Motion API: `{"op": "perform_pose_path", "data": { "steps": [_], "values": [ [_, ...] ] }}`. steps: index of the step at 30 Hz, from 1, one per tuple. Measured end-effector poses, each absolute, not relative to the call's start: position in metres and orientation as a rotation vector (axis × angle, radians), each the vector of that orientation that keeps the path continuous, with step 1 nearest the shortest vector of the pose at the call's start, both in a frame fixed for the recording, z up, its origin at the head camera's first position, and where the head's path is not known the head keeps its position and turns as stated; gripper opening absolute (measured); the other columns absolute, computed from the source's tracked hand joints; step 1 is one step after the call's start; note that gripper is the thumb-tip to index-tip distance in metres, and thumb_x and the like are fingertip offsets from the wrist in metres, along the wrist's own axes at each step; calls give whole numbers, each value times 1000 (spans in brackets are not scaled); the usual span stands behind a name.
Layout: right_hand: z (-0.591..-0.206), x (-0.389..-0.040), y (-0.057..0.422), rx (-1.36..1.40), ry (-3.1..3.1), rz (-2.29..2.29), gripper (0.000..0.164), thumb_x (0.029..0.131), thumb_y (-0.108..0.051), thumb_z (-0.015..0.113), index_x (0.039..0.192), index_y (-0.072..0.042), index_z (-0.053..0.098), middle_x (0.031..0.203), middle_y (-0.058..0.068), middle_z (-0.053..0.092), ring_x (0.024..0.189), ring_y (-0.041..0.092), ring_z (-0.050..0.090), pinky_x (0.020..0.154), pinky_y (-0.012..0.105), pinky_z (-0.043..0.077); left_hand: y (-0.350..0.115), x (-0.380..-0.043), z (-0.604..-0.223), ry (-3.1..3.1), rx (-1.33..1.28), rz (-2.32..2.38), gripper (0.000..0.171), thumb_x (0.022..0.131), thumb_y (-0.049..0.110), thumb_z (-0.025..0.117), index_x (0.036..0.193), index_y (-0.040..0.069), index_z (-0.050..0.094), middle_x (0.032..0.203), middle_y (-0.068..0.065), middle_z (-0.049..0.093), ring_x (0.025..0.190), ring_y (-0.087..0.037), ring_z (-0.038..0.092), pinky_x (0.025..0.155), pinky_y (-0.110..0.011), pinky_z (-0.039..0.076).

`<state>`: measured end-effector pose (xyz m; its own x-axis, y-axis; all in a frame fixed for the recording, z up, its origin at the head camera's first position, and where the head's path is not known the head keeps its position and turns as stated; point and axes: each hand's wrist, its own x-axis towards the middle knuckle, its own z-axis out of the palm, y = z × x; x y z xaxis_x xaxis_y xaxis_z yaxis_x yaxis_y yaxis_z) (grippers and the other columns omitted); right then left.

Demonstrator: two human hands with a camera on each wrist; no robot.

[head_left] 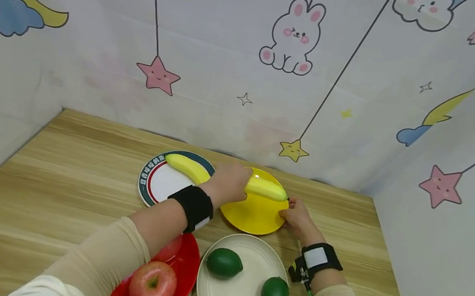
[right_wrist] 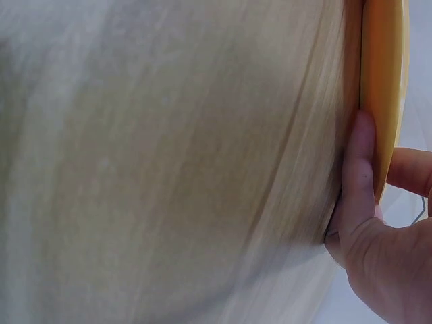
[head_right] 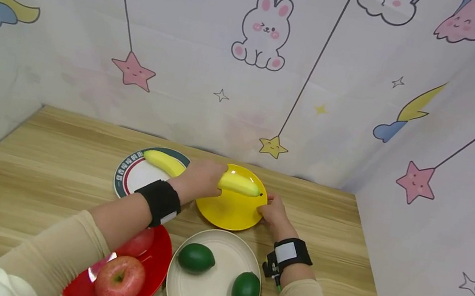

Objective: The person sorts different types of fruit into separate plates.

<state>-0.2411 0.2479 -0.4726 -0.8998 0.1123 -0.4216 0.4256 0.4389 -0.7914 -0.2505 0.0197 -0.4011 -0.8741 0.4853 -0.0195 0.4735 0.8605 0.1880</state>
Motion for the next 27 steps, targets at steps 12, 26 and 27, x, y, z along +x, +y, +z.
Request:
{"op": "perform_pose_path", "data": {
  "steps": [12, 26, 27],
  "values": [
    [-473, -241, 251, 412, 2407, -1423, 44, 88, 6, 48, 129, 7, 32, 130, 27, 40, 112, 33, 45, 75, 29, 50, 41, -239, -420, 2881, 847, 297, 28, 85, 12, 69, 109, 13, 55, 90, -1, 59, 81, -17, 52, 78, -28, 49],
    [-474, -244, 252, 430, 2348, -1420, 51, 87, 4, 52, 133, 2, 31, 129, 25, 43, 90, 23, 53, 61, 22, 48, 42, -238, -438, 2790, 835, 194, 31, 87, 21, 68, 113, 12, 53, 96, -3, 60, 85, -16, 55, 78, -29, 52],
    [-474, -245, 252, 433, 2342, -1426, 50, 88, 6, 51, 133, 3, 31, 129, 25, 43, 88, 22, 54, 59, 22, 48, 42, -238, -439, 2784, 834, 198, 34, 86, 23, 70, 113, 12, 53, 97, -3, 60, 85, -16, 55, 79, -30, 52]
  ]
}}
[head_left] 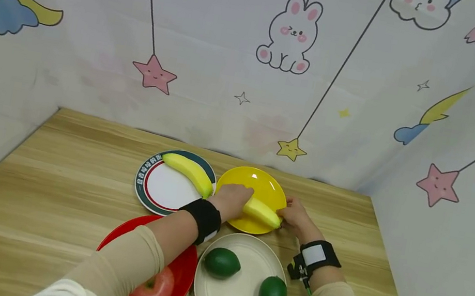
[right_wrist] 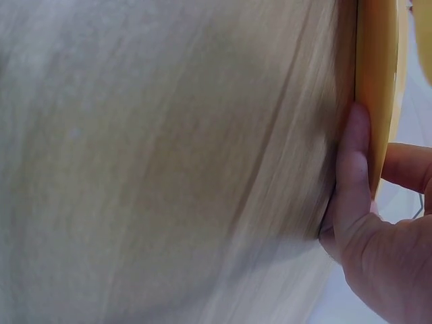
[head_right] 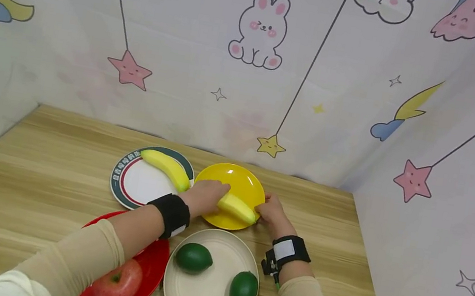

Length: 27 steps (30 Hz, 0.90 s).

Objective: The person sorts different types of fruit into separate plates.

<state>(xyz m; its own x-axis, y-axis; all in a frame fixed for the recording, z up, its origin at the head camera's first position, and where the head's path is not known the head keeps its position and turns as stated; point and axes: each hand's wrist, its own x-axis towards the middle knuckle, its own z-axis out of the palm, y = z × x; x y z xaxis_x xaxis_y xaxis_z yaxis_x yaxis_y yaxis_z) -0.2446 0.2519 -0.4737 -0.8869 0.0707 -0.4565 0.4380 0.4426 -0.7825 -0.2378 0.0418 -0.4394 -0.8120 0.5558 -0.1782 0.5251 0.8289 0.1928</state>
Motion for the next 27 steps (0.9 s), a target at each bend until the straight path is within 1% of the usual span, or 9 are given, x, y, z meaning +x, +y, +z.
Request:
{"op": "perform_pose_path", "data": {
  "steps": [5, 10, 12, 16, 18, 21, 27],
  "values": [
    [-473, -245, 251, 453, 2339, -1411, 47, 90, 5, 49, 133, 2, 31, 132, 25, 41, 88, 21, 54, 58, 21, 48, 42, -238, -442, 2759, 825, 253, 42, 83, 30, 73, 115, 11, 53, 100, -3, 60, 87, -17, 55, 82, -31, 51],
    [-472, -245, 250, 470, 2312, -1431, 49, 89, 6, 50, 134, 2, 30, 133, 24, 41, 90, 22, 53, 61, 22, 48, 43, -238, -443, 2744, 837, 314, 43, 83, 30, 73, 116, 11, 53, 99, -3, 60, 87, -17, 53, 84, -30, 50],
    [-472, -246, 249, 478, 2305, -1440, 50, 89, 7, 49, 135, 2, 30, 134, 24, 41, 94, 23, 53, 64, 22, 49, 44, -238, -442, 2746, 850, 331, 42, 84, 30, 72, 116, 11, 53, 100, -3, 60, 88, -17, 53, 85, -31, 49],
    [-470, -246, 248, 474, 2319, -1441, 50, 88, 8, 49, 134, 3, 31, 134, 26, 41, 103, 27, 51, 72, 24, 49, 44, -237, -439, 2782, 888, 325, 46, 84, 32, 71, 123, 13, 57, 111, -3, 63, 97, -20, 55, 90, -35, 49],
    [-470, -245, 247, 474, 2335, -1427, 50, 88, 7, 50, 134, 2, 31, 134, 26, 41, 105, 27, 51, 74, 25, 49, 45, -237, -437, 2800, 910, 306, 50, 84, 36, 70, 127, 15, 57, 117, -3, 64, 102, -22, 55, 92, -37, 49],
    [-469, -244, 248, 476, 2346, -1413, 50, 88, 5, 52, 133, 1, 32, 133, 26, 42, 101, 27, 52, 71, 25, 48, 45, -237, -435, 2805, 917, 290, 54, 84, 41, 69, 131, 17, 57, 121, -3, 63, 106, -24, 55, 94, -39, 48],
    [-472, -243, 249, 491, 2370, -1370, 48, 87, 1, 54, 130, -1, 33, 128, 21, 44, 88, 21, 50, 60, 21, 43, 45, -236, -434, 2792, 889, 254, 56, 84, 43, 69, 133, 19, 54, 122, -3, 62, 106, -25, 52, 95, -41, 46]
  ]
}}
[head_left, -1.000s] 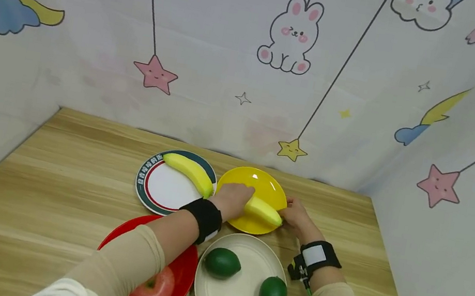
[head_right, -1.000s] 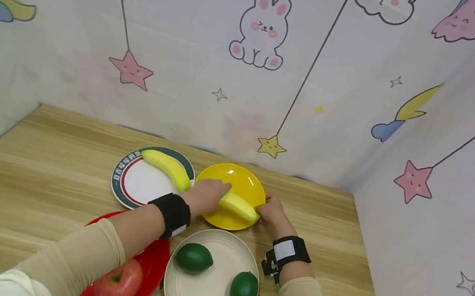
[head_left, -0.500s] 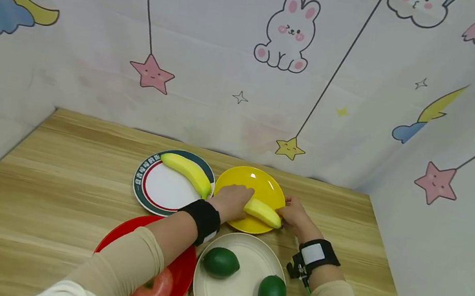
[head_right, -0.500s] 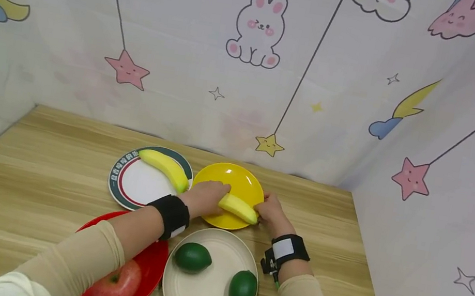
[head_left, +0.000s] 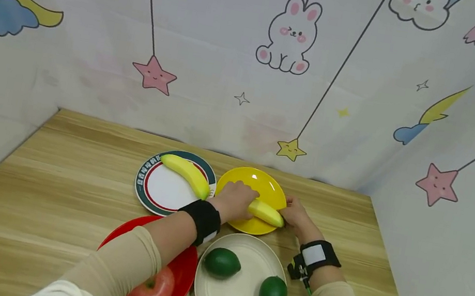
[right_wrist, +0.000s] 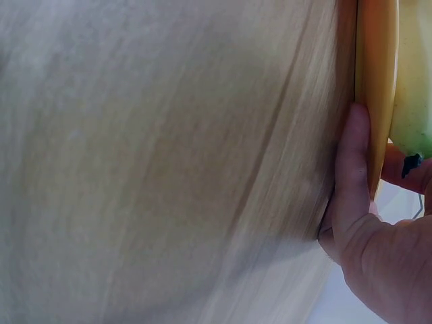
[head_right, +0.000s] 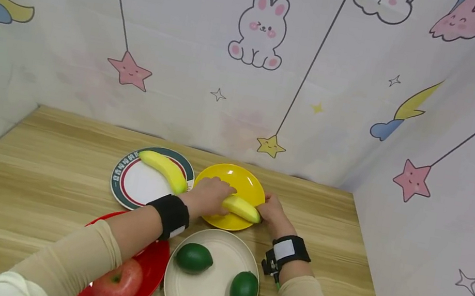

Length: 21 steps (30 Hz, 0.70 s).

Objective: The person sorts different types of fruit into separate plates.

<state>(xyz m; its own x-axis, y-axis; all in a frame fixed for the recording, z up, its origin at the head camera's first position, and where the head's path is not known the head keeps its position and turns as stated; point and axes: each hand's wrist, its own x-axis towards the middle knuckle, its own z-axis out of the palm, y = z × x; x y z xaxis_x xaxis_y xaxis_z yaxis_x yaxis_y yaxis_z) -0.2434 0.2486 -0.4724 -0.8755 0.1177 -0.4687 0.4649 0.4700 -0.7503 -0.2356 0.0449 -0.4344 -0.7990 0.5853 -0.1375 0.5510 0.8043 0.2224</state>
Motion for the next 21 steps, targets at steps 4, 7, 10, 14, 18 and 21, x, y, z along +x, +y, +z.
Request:
{"op": "perform_pose_path", "data": {
  "steps": [4, 7, 10, 14, 18, 21],
  "values": [
    [-473, -244, 249, 488, 2382, -1358, 48, 87, 0, 55, 129, -1, 33, 125, 20, 44, 88, 20, 50, 60, 21, 43, 44, -235, -434, 2792, 877, 232, 61, 84, 44, 68, 136, 19, 51, 124, -4, 60, 107, -26, 51, 96, -42, 44],
    [-473, -243, 248, 483, 2384, -1354, 49, 86, 0, 55, 130, -1, 33, 125, 20, 44, 90, 21, 50, 62, 21, 44, 43, -235, -434, 2799, 860, 219, 66, 84, 49, 65, 141, 21, 45, 131, -5, 56, 114, -27, 49, 100, -44, 42],
    [-472, -242, 249, 476, 2385, -1337, 50, 87, 0, 55, 131, -1, 32, 127, 21, 43, 94, 23, 50, 65, 22, 45, 42, -236, -434, 2807, 834, 220, 72, 86, 56, 57, 146, 23, 36, 142, -7, 47, 125, -30, 45, 106, -47, 38],
    [-471, -242, 250, 470, 2399, -1306, 51, 88, -2, 54, 133, -1, 31, 130, 22, 42, 101, 26, 49, 71, 24, 45, 41, -237, -436, 2806, 826, 228, 74, 90, 63, 43, 151, 26, 23, 151, -8, 35, 135, -32, 37, 110, -51, 32],
    [-471, -242, 250, 468, 2412, -1297, 51, 87, -3, 54, 133, -1, 32, 130, 22, 42, 103, 26, 49, 72, 24, 45, 41, -239, -436, 2803, 818, 225, 73, 90, 65, 37, 152, 29, 17, 155, -8, 27, 140, -33, 29, 112, -54, 27],
    [-471, -242, 250, 462, 2410, -1304, 50, 87, -3, 55, 131, -1, 33, 128, 22, 43, 101, 26, 50, 70, 23, 46, 39, -239, -435, 2796, 784, 227, 75, 90, 66, 35, 152, 31, 13, 157, -9, 22, 142, -36, 23, 114, -55, 22]
  ]
}}
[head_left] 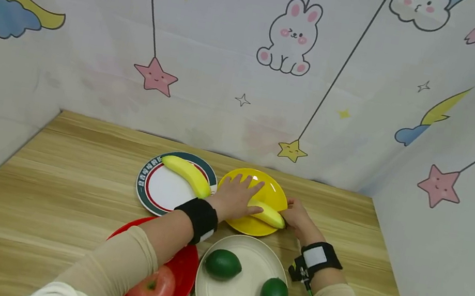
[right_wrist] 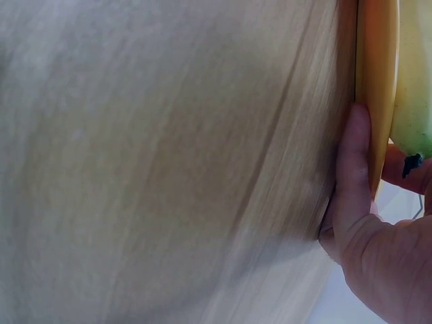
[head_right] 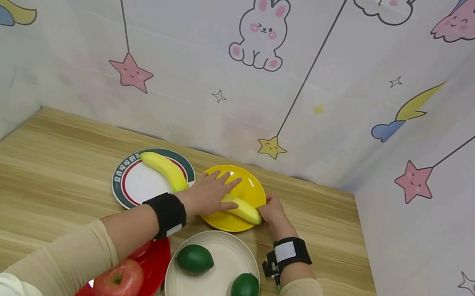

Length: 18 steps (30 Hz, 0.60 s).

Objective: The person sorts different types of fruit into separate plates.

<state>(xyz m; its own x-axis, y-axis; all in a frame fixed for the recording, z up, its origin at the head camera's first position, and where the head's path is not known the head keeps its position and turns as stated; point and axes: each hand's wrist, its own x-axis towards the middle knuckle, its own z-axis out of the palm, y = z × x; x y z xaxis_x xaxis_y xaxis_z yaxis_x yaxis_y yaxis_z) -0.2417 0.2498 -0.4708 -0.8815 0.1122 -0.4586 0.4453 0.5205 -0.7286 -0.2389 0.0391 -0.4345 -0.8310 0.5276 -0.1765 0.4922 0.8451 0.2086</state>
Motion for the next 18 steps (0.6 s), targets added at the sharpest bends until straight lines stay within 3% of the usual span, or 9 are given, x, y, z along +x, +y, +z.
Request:
{"op": "perform_pose_path", "data": {
  "steps": [12, 18],
  "values": [
    [-471, -242, 250, 470, 2379, -1355, 50, 89, -2, 56, 133, -1, 33, 129, 21, 43, 101, 25, 50, 70, 22, 46, 16, -247, -419, 2797, 663, 236, 83, 89, 69, 33, 153, 28, 0, 159, -11, 10, 144, -40, 8, 114, -59, 17],
    [-472, -243, 251, 468, 2382, -1351, 48, 89, -2, 54, 133, 0, 33, 127, 20, 44, 99, 23, 50, 69, 22, 45, -4, -258, -415, 2877, 674, 309, 89, 89, 67, 40, 152, 25, -7, 159, -12, -5, 144, -43, -1, 111, -65, 14]
  ]
}}
